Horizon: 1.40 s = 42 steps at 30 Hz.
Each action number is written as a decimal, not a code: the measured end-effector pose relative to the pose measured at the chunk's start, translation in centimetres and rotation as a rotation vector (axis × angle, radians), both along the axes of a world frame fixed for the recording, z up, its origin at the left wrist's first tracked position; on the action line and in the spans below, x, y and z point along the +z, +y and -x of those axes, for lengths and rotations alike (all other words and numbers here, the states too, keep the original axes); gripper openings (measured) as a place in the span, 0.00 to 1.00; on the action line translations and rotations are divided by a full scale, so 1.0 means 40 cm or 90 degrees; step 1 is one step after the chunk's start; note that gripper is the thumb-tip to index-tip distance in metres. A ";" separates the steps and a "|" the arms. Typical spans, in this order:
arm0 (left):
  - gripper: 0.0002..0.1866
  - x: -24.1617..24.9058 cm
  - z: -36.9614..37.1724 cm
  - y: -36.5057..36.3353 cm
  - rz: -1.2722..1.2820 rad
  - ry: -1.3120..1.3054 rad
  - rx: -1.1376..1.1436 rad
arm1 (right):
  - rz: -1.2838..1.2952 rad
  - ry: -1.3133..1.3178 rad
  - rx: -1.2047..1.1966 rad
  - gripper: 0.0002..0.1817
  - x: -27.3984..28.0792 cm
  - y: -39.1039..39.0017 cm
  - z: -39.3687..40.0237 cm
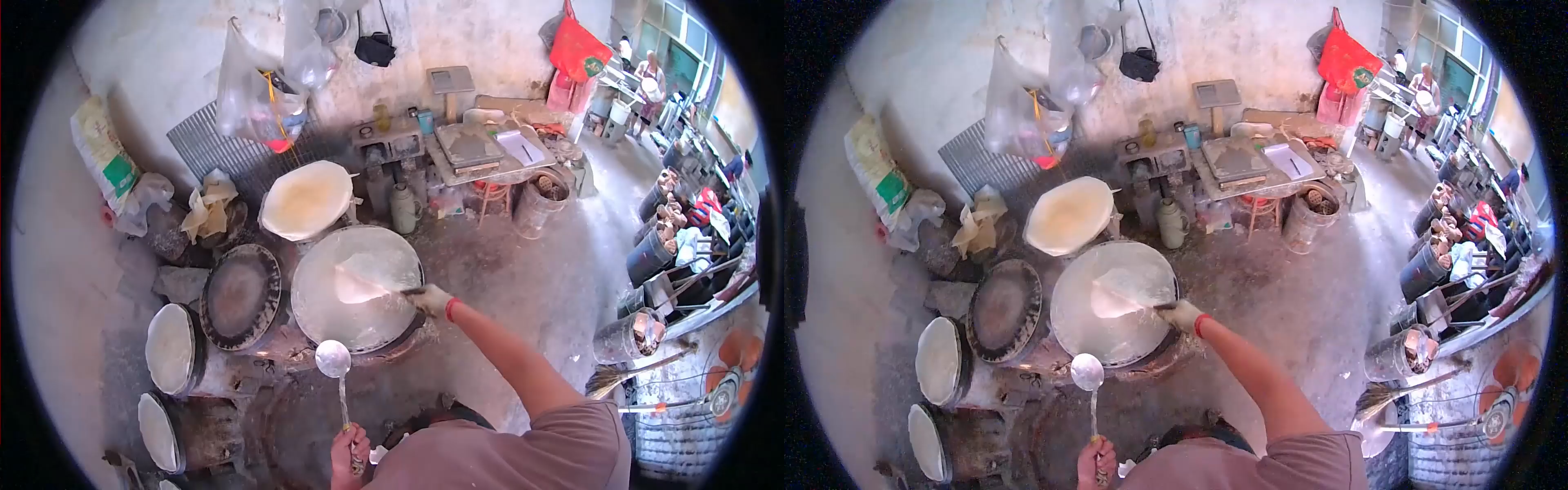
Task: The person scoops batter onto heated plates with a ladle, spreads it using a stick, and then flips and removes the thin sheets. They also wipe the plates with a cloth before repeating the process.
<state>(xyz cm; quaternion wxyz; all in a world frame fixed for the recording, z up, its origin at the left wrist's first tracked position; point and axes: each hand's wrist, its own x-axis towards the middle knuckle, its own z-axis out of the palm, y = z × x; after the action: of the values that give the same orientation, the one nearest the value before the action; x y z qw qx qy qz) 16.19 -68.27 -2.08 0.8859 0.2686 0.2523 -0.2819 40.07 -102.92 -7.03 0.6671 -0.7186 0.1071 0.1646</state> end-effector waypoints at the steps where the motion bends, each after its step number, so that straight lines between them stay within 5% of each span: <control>1: 0.06 0.019 -0.014 -0.006 -0.002 0.002 0.004 | 0.034 0.075 -0.005 0.22 0.023 -0.010 -0.026; 2: 0.04 0.048 -0.035 -0.015 -0.065 -0.006 -0.008 | 0.010 0.056 -0.091 0.21 0.064 -0.002 -0.029; 5: 0.03 0.083 -0.115 -0.054 -0.233 -0.026 -0.035 | 0.137 -0.069 -0.011 0.22 -0.028 0.011 -0.022; 8: 0.05 0.071 -0.195 -0.084 -0.405 -0.075 -0.077 | 0.027 0.172 0.092 0.18 0.109 -0.043 0.119; 10: 0.06 0.054 -0.243 -0.104 -0.472 -0.117 -0.096 | -0.047 0.096 0.025 0.15 0.045 -0.073 0.214; 12: 0.08 0.034 -0.268 -0.137 -0.626 -0.159 -0.146 | -0.252 0.241 -0.305 0.14 -0.004 -0.003 0.287; 14: 0.08 0.017 -0.280 -0.188 -0.633 -0.153 -0.135 | -0.247 0.206 -0.319 0.15 -0.094 0.097 0.338; 19: 0.08 0.018 -0.331 -0.224 -0.562 -0.168 -0.174 | -0.319 0.211 -0.174 0.15 -0.053 0.190 0.306; 21: 0.04 0.053 -0.380 -0.115 -0.050 -0.032 -0.141 | -0.301 0.198 -0.123 0.15 -0.008 0.135 0.269; 23: 0.03 0.178 -0.315 -0.062 -0.001 -0.109 -0.087 | -0.159 0.175 -0.219 0.14 0.049 0.084 0.247; 27: 0.04 0.225 -0.243 -0.048 -0.084 -0.202 -0.049 | -0.143 0.081 -0.283 0.18 0.051 0.055 0.200; 29: 0.04 0.244 -0.263 -0.061 -0.055 -0.128 -0.030 | 0.265 -0.169 -0.113 0.20 -0.048 0.085 0.194; 30: 0.04 0.246 -0.273 -0.062 -0.057 -0.128 -0.022 | 0.288 -0.205 -0.013 0.23 -0.038 0.099 0.210; 31: 0.04 0.244 -0.285 -0.058 -0.038 -0.099 -0.026 | 0.284 -0.205 -0.007 0.23 -0.027 0.099 0.220; 33: 0.04 0.244 -0.299 -0.032 -0.021 -0.075 -0.025 | 0.206 0.071 0.195 0.22 0.119 0.120 0.234; 34: 0.04 0.245 -0.299 -0.007 -0.005 -0.052 -0.011 | 0.256 -0.208 0.165 0.21 -0.024 0.114 0.237; 35: 0.04 0.251 -0.301 0.019 0.011 -0.029 0.003 | 0.254 -0.210 0.169 0.21 -0.021 0.123 0.237; 37: 0.04 0.304 -0.318 0.070 -0.034 -0.072 0.032 | -0.033 0.065 -0.028 0.21 0.001 0.159 0.223; 42: 0.06 0.402 -0.453 0.240 -0.332 -0.276 0.075 | -0.223 0.043 -0.155 0.22 0.033 0.342 0.065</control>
<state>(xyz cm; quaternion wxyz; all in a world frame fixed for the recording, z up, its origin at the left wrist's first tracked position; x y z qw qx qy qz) 34.33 -58.68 14.01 0.8354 0.5243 0.1367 -0.0924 37.48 -89.24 -5.70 0.7930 -0.5674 0.1851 0.1226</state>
